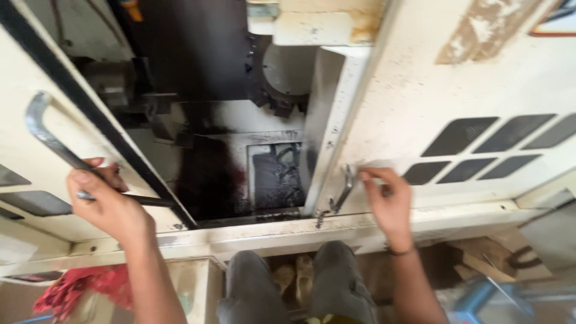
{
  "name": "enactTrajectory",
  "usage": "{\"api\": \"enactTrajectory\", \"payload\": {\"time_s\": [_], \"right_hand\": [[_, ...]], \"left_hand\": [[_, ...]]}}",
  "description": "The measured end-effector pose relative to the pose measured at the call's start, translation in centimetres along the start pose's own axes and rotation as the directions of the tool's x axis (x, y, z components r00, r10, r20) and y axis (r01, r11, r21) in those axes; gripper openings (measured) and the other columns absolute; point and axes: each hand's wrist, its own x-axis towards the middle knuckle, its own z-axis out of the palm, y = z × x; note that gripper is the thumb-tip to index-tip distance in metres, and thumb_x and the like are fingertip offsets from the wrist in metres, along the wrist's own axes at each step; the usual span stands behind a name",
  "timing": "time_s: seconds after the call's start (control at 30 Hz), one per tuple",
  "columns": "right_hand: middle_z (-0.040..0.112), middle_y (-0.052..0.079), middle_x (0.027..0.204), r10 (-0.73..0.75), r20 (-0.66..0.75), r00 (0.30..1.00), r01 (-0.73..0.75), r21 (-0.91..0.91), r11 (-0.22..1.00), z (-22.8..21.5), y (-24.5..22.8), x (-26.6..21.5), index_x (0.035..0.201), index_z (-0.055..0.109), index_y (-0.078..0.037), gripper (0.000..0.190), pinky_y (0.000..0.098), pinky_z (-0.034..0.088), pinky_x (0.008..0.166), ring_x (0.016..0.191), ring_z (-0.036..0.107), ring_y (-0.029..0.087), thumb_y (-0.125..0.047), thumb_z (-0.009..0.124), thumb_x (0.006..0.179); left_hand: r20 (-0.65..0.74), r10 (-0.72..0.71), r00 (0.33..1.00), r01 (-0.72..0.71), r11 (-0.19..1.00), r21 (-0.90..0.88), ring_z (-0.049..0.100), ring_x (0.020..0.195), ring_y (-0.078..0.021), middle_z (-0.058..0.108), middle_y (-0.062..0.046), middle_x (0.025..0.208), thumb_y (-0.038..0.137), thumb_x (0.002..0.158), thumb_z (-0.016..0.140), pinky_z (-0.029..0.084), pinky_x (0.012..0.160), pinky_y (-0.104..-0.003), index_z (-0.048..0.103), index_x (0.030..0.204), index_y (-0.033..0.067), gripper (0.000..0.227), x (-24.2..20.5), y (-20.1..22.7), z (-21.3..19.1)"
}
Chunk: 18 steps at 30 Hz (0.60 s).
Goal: The person sits on the floor and handles several small metal rods, wiping them with a cloth and inspecting them. They open a machine door, place a rod into the machine's chuck, and then remove it. The person continues to handle and inspect the rods.
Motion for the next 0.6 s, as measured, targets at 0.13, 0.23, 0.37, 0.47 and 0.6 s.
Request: {"api": "enactTrajectory", "payload": {"time_s": [0.13, 0.23, 0.37, 0.47, 0.6], "right_hand": [[0.077, 0.008, 0.086, 0.051, 0.332, 0.942, -0.182, 0.379, 0.907, 2.3, 2.7, -0.8, 0.098, 0.075, 0.000, 0.036, 0.0269, 0.053, 0.072, 0.078, 0.067, 0.013, -0.030, 0.055, 0.103], [0.069, 0.008, 0.082, -0.025, 0.423, 0.906, -0.206, 0.492, 0.846, 3.6, 3.6, -1.6, 0.089, 0.068, 0.003, 0.052, 0.0302, 0.052, 0.076, 0.079, 0.064, 0.015, -0.039, 0.044, 0.109], [0.062, 0.007, 0.078, -0.042, 0.432, 0.901, -0.179, 0.458, 0.871, 4.0, 4.9, -2.1, 0.083, 0.060, 0.002, 0.057, 0.0307, 0.048, 0.075, 0.077, 0.058, 0.016, -0.043, 0.042, 0.111], [0.060, 0.006, 0.077, -0.054, 0.429, 0.902, -0.180, 0.486, 0.855, 4.2, 5.4, -2.4, 0.085, 0.059, 0.001, 0.055, 0.0310, 0.047, 0.073, 0.075, 0.056, 0.016, -0.042, 0.039, 0.112], [0.060, 0.006, 0.077, -0.026, 0.376, 0.926, -0.158, 0.450, 0.879, 4.1, 5.8, -2.7, 0.086, 0.059, -0.001, 0.054, 0.0299, 0.048, 0.073, 0.075, 0.056, 0.015, -0.043, 0.038, 0.111]], "left_hand": [[0.090, -0.025, 0.996, 0.020, 0.998, 0.060, 0.041, 0.072, -0.0068, 0.050, 0.002, 0.085, 0.043, 0.122, 0.043, 0.038, 0.069, -0.023, 0.057, 0.112, 0.0046, 0.042, -4.2, 2.0, 4.6], [0.141, -0.106, 0.984, 0.094, 0.991, 0.093, 0.043, 0.066, -0.0048, 0.051, 0.004, 0.082, 0.042, 0.116, 0.043, 0.033, 0.058, -0.022, 0.058, 0.110, 0.0067, 0.039, -7.3, 2.9, 7.9], [0.298, -0.207, 0.932, 0.189, 0.978, 0.089, 0.041, 0.051, -0.0053, 0.050, 0.005, 0.069, 0.038, 0.111, 0.043, 0.031, 0.043, -0.023, 0.062, 0.111, 0.0073, 0.036, -10.3, 2.6, 11.6], [0.462, -0.131, 0.877, 0.168, 0.985, -0.040, 0.051, 0.058, -0.0048, 0.054, 0.005, 0.071, 0.036, 0.114, 0.041, 0.042, 0.048, -0.022, 0.062, 0.113, 0.0079, 0.035, -11.7, 2.3, 13.5], [0.543, -0.175, 0.822, 0.268, 0.958, -0.097, 0.052, 0.065, -0.0065, 0.055, 0.002, 0.076, 0.032, 0.112, 0.045, 0.044, 0.056, -0.023, 0.064, 0.120, 0.0027, 0.036, -12.2, 2.3, 13.7]]}}
